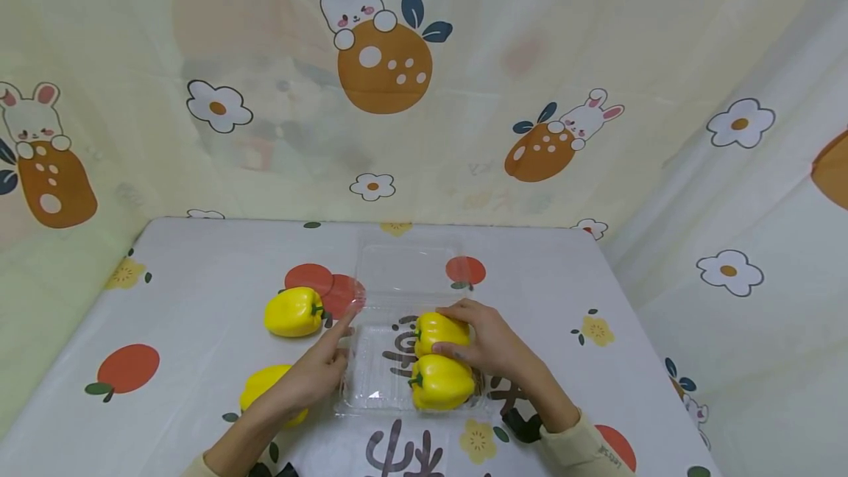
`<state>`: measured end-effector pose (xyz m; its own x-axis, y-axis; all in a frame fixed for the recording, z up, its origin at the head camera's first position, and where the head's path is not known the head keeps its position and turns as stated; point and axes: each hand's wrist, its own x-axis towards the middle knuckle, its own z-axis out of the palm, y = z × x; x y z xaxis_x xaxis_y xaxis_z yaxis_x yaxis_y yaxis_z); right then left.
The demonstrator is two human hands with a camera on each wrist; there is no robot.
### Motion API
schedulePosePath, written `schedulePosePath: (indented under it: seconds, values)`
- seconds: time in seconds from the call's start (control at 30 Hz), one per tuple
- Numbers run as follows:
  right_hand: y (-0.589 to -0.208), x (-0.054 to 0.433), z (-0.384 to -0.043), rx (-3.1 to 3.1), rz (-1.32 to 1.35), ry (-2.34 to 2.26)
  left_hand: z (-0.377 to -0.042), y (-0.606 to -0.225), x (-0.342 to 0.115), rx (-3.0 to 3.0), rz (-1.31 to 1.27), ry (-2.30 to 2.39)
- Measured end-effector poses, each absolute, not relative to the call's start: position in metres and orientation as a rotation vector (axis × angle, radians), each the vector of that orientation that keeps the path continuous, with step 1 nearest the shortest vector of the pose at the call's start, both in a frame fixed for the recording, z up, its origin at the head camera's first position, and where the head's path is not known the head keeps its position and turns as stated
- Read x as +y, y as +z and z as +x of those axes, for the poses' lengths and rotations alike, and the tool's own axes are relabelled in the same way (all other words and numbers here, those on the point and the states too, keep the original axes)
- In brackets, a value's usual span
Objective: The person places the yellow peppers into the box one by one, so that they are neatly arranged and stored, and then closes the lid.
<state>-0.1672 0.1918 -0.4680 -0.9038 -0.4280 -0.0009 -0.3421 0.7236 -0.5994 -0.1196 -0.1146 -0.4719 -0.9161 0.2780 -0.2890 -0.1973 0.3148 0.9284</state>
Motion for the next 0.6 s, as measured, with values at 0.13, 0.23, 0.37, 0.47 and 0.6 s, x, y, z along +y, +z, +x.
schedulePosePath:
  seconds: [0.13,0.23,0.37,0.47,0.6]
  values:
    - [-0.4686,0.1912,-0.1673,2.8,-0.62,-0.911,-0.1195,-0.4721,-0.1149,2.188,0.072,1.637]
    - [-0.4683,0.1908,-0.1669,2.811,-0.607,-0.905,-0.1199,-0.4718,-0.1151,2.184,0.07,1.639]
    - [-0.4681,0.1902,-0.1666,2.825,-0.589,-0.892,-0.1202,-0.471,-0.1152,2.192,0.064,1.636]
    - [-0.4688,0.1903,-0.1668,2.837,-0.573,-0.892,-0.1198,-0.4705,-0.1147,2.202,0.062,1.631]
    - [-0.4703,0.1912,-0.1671,2.837,-0.566,-0.91,-0.1186,-0.4701,-0.1137,2.205,0.058,1.628]
